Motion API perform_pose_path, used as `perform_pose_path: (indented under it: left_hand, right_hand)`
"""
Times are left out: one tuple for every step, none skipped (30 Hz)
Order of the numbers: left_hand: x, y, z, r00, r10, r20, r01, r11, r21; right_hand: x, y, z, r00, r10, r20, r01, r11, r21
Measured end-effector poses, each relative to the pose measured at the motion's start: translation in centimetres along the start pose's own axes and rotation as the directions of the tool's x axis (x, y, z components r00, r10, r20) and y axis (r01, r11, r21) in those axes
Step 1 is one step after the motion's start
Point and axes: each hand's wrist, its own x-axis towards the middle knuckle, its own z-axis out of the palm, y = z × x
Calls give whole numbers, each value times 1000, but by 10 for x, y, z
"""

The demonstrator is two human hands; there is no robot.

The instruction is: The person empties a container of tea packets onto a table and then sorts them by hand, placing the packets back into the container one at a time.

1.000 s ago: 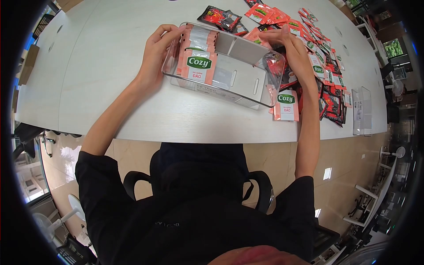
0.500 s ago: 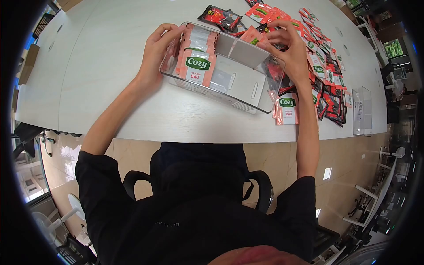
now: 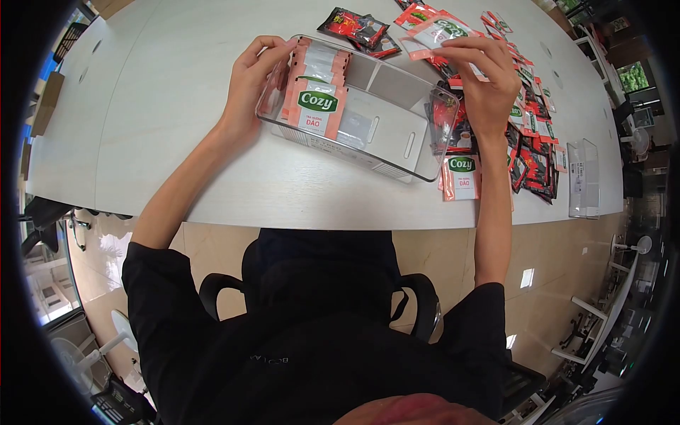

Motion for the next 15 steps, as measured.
perform_pose_path:
  left_hand:
    - [1, -1, -1, 1000, 0, 0, 0, 1000, 0]
    - [2, -3, -3, 998, 57, 9, -57, 998, 6]
    - [3, -4, -4, 993, 114, 18, -114, 993, 11]
    - [3, -4, -3, 993, 117, 18, -117, 993, 13]
    - [3, -3, -2, 978, 210, 3, -210, 977, 48]
    - [2, -2, -1, 953, 304, -10, -302, 949, 86]
    - [0, -1, -1, 951, 309, -12, -307, 947, 91]
    - [-2, 0, -1, 927, 374, 8, -372, 920, 125]
    - [-3, 1, -1, 899, 436, 31, -435, 887, 156]
    - [-2, 3, -3, 898, 439, 30, -438, 885, 160]
    - [-2, 4, -6, 831, 547, 102, -551, 784, 285]
    - [-2, 5, -6, 751, 632, 190, -648, 653, 392]
    - [-3, 8, -5, 751, 632, 190, -648, 653, 392]
    - [-5, 14, -2, 727, 629, 275, -676, 589, 443]
    - [-7, 20, 0, 702, 616, 358, -703, 519, 487]
  right_hand:
    - [0, -2, -2, 999, -51, -9, 51, 999, -16]
    - [0, -3, -2, 999, -51, -10, 51, 999, -16]
    - [1, -5, -1, 997, -44, -60, 48, 997, 59]
    - [1, -7, 0, 993, -33, -111, 48, 990, 134]
    - [1, -8, -1, 993, -36, -116, 51, 990, 135]
    - [2, -9, -2, 987, -74, -145, 94, 986, 140]
    - [2, -10, -2, 979, -109, -174, 135, 980, 146]
    - [2, -12, -3, 977, -110, -180, 138, 979, 150]
    - [2, -13, -5, 974, -142, -174, 167, 976, 137]
    - [2, -15, -5, 970, -175, -166, 197, 973, 124]
    - [1, -17, -5, 976, -163, -145, 186, 969, 160]
    - [1, -21, -6, 976, -163, -147, 186, 969, 161]
    - [3, -27, -7, 975, -187, -118, 206, 962, 178]
    - [4, -31, -7, 973, -212, -89, 226, 954, 196]
    - [1, -33, -5, 974, -217, -63, 225, 955, 192]
